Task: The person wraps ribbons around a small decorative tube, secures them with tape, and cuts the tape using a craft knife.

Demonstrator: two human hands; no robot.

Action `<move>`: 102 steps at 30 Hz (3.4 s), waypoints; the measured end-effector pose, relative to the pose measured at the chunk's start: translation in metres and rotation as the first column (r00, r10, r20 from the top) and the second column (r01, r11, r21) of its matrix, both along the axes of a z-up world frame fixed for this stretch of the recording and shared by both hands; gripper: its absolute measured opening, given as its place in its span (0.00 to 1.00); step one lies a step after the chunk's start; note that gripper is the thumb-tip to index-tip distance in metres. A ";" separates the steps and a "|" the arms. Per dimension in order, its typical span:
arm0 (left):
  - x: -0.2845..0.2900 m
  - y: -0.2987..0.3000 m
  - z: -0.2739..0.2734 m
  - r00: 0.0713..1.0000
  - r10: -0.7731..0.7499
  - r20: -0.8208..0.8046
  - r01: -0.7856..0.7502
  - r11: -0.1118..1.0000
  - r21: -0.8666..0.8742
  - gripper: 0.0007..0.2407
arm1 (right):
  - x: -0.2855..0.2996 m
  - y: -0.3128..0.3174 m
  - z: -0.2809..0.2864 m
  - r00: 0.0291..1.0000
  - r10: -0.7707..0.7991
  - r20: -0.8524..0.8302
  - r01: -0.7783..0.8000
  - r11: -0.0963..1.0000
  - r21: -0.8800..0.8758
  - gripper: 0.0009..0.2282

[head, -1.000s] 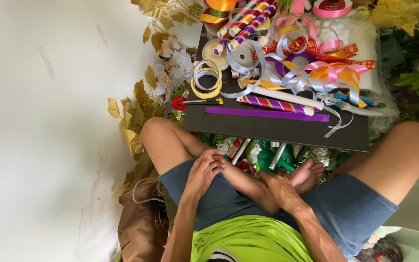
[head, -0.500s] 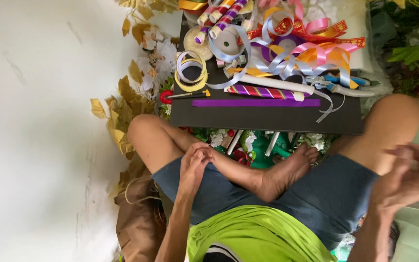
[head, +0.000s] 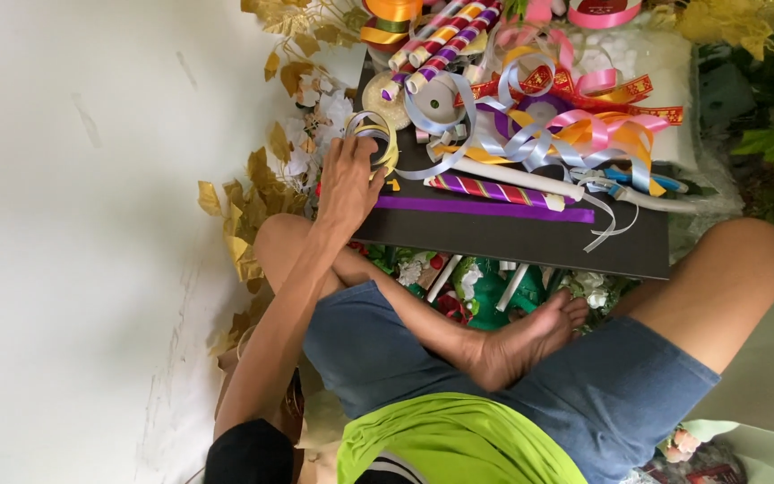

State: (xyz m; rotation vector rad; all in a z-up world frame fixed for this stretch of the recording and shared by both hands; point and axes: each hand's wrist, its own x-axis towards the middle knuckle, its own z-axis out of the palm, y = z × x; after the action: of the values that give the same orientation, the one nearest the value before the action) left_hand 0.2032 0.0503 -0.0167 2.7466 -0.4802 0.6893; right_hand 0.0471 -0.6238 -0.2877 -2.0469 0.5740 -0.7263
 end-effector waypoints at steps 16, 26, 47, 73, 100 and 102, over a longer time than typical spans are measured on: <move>-0.049 -0.037 0.042 0.998 0.044 0.033 -0.032 0.953 -0.300 0.05 | -0.091 0.045 0.104 0.983 0.053 0.174 -0.080 0.985 0.154 0.14; -0.194 -0.156 0.022 0.763 -0.557 -0.328 0.013 0.521 -0.853 0.09 | -0.042 0.298 0.322 0.669 0.729 0.144 -0.739 0.632 0.235 0.13; -0.205 -0.189 -0.036 0.671 -0.610 -0.421 -0.219 0.379 -0.899 0.17 | -0.019 0.289 0.262 0.590 0.805 -0.064 -0.807 0.590 -0.019 0.01; -0.184 -0.275 -0.077 0.521 -0.817 -0.247 -0.613 -0.157 -0.774 0.21 | 0.035 0.208 0.293 0.489 0.870 -0.065 -0.872 0.485 -0.060 0.04; -0.158 -0.295 -0.086 0.521 -0.821 -0.232 -0.531 -0.099 -0.841 0.13 | 0.047 0.201 0.273 0.463 0.860 -0.217 -0.882 0.422 -0.209 0.05; -0.156 -0.300 -0.079 0.566 -0.774 -0.283 -0.551 -0.101 -0.828 0.15 | 0.049 0.201 0.268 0.468 0.852 -0.235 -0.878 0.418 -0.234 0.05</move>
State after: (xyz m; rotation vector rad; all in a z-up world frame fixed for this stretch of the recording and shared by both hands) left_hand 0.0472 -0.2498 -0.0956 0.9634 0.0976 -0.4276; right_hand 0.0962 -0.4232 -0.0194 -2.2870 -0.6643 -0.0704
